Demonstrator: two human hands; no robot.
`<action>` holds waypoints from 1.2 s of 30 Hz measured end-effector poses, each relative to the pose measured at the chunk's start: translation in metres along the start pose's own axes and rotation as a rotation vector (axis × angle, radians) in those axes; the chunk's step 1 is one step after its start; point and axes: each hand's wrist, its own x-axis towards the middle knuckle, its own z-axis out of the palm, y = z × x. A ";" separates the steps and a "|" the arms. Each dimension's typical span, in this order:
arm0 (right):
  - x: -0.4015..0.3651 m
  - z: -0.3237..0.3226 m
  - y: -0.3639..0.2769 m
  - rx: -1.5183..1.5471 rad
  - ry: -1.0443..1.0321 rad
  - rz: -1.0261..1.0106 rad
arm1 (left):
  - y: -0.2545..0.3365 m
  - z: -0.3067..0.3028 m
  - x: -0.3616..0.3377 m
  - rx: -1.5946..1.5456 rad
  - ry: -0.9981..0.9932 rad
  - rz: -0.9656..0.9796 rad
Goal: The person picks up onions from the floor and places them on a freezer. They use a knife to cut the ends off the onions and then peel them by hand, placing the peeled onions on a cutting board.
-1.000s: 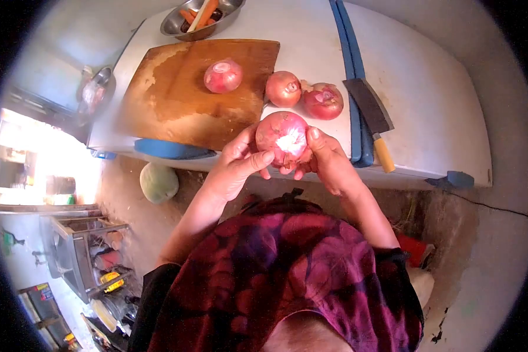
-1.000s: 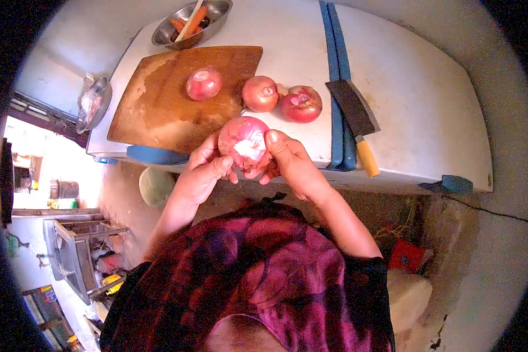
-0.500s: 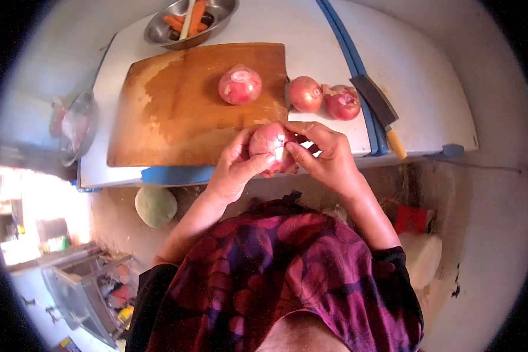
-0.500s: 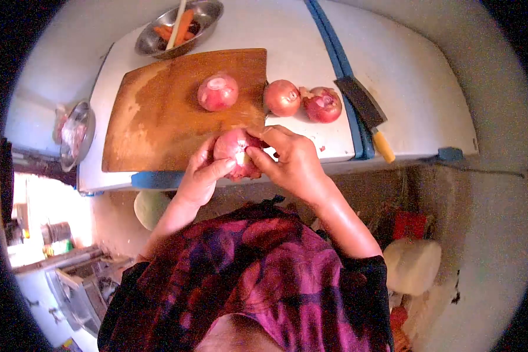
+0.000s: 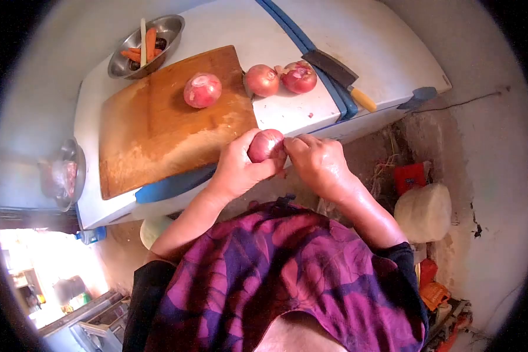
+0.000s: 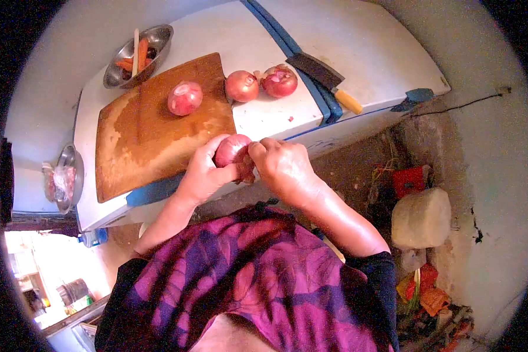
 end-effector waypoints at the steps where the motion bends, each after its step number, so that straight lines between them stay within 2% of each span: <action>1: -0.008 0.000 0.002 0.004 -0.008 -0.001 | -0.004 0.006 -0.003 0.096 0.011 0.034; 2: -0.018 0.000 0.004 0.010 -0.006 -0.006 | -0.006 0.014 -0.007 0.026 0.006 -0.052; 5: -0.045 -0.001 0.010 0.043 0.051 0.014 | -0.024 0.035 -0.015 0.251 0.014 0.065; 6: -0.054 -0.003 0.012 0.060 0.082 0.021 | -0.013 0.049 -0.020 0.096 -0.002 -0.043; 9: -0.077 -0.008 0.023 0.127 0.209 0.044 | -0.016 0.069 -0.022 0.064 -0.073 -0.077; 10: -0.084 -0.010 0.027 0.151 0.260 0.053 | -0.020 0.073 -0.020 0.116 -0.123 -0.013; 14: -0.108 -0.028 0.044 0.378 0.361 0.257 | 0.002 0.104 -0.023 -0.171 -0.215 -0.191; 18: -0.137 -0.022 0.071 0.458 0.332 0.476 | 0.004 0.112 -0.024 -0.172 -0.258 -0.271; 21: -0.162 -0.004 0.093 0.409 0.173 0.667 | 0.003 0.118 -0.025 -0.236 -0.190 -0.230; 25: -0.171 0.008 0.108 0.116 0.239 0.523 | -0.002 0.122 -0.017 -0.245 -0.148 -0.190; 28: -0.151 -0.024 0.085 0.501 0.167 0.669 | 0.001 0.129 -0.016 -0.153 -0.097 -0.193; 29: -0.148 -0.027 0.079 0.636 0.214 0.612 | -0.002 0.129 -0.016 -0.096 -0.081 -0.172; 31: -0.136 -0.037 0.064 0.622 0.281 0.428 | -0.007 0.128 -0.013 0.015 -0.049 -0.121; 36: -0.121 -0.036 0.049 0.497 0.257 0.414 | -0.012 0.131 -0.011 0.202 0.067 0.074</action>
